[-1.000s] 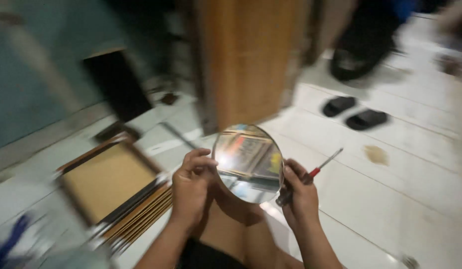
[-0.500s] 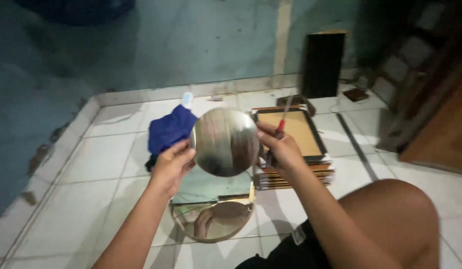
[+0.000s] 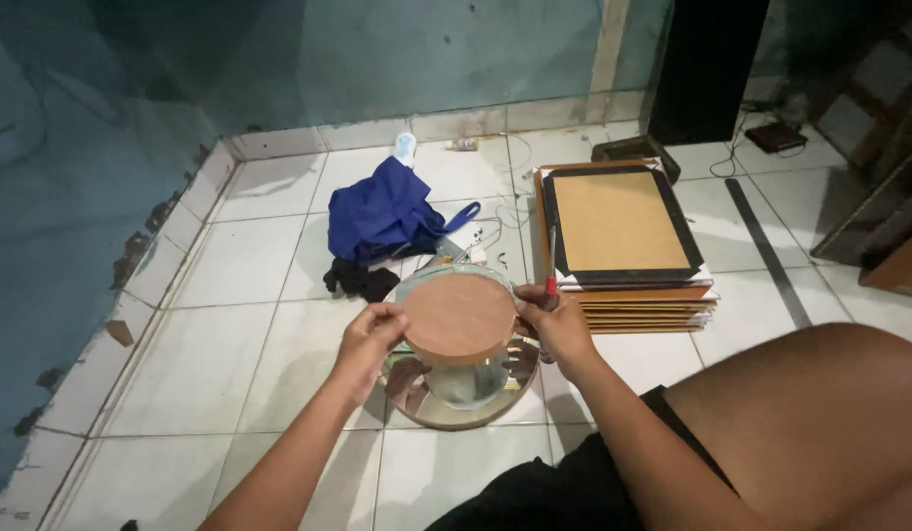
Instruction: Using a screwdriver to prepare or attach a circular wooden backboard while sitting on the floor.
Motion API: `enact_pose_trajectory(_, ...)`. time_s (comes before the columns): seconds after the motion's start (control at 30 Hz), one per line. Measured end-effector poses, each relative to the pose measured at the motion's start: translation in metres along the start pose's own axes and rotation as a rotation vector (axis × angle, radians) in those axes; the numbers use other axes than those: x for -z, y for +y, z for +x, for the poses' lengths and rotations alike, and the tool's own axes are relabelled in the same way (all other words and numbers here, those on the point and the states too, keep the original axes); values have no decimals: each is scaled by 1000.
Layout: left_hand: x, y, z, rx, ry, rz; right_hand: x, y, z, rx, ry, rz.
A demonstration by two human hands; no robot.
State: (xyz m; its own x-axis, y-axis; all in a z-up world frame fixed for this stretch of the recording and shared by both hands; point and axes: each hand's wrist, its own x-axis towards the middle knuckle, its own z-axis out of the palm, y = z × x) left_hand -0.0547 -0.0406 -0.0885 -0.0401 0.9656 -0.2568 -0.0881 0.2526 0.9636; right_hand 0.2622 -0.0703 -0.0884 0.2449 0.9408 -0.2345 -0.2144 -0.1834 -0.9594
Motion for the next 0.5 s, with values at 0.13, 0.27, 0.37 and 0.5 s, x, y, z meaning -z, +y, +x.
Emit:
enact_pose_trajectory(0.13,5,-33,-8,65,13,-40,7,25,6,-51,8,-80)
enact_pose_trajectory(0.27,14,-61,-2,293,-13,-150,5,24,1,-99,-82,-116)
enact_pose_trajectory(0.37,19,-54,-10,408,-56,-250,2,15,-3,-109,-121,-123)
enact_pose_trajectory(0.5,23,-40,-23,545,-136,-284,-1,11,-8,-121,-173,-71)
